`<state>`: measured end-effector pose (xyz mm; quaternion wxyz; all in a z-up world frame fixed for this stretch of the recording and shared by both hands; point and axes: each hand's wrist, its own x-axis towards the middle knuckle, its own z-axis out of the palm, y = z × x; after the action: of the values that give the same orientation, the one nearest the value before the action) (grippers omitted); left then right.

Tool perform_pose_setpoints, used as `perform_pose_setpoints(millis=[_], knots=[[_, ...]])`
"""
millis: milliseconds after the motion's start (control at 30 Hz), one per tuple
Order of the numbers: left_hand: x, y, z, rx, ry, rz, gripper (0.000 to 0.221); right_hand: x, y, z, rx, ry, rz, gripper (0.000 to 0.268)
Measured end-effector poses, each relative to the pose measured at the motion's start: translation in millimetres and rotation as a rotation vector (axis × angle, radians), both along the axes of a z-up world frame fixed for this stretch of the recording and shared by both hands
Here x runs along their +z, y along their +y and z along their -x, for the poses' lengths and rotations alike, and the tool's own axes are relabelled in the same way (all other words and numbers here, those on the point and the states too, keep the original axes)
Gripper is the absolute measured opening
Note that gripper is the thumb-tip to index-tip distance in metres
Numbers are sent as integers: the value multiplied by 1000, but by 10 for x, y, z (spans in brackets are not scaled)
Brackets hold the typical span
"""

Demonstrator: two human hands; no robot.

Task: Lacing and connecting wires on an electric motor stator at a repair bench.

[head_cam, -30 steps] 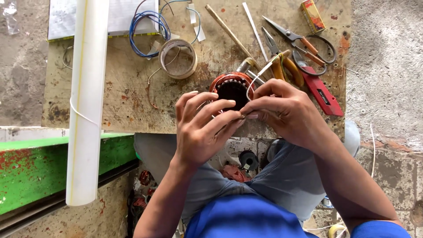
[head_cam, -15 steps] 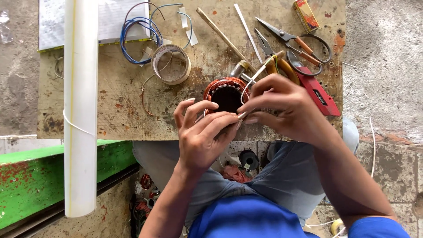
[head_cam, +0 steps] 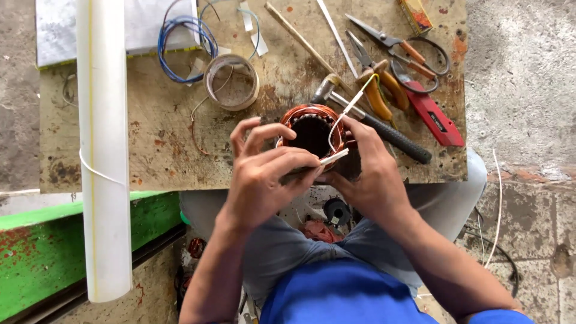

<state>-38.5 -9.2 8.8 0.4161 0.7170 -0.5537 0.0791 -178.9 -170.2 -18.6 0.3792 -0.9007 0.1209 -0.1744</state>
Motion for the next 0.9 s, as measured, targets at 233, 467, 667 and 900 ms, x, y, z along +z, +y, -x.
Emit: perform_pose_setpoints(millis=[233,467,667,900], knots=[[46,40,-8,-28,45,14,13,333,-181,152,12,-182,67,50],[58,56,33,-31,7,38,11,396,-345,4,358,-194,134,26],[59,108,60,-40,-1,21,13,456,-482,-107,505,-153,73,36],[48,74,88,-7,11,36,8,499,-559,-212,543,-50,-37,21]])
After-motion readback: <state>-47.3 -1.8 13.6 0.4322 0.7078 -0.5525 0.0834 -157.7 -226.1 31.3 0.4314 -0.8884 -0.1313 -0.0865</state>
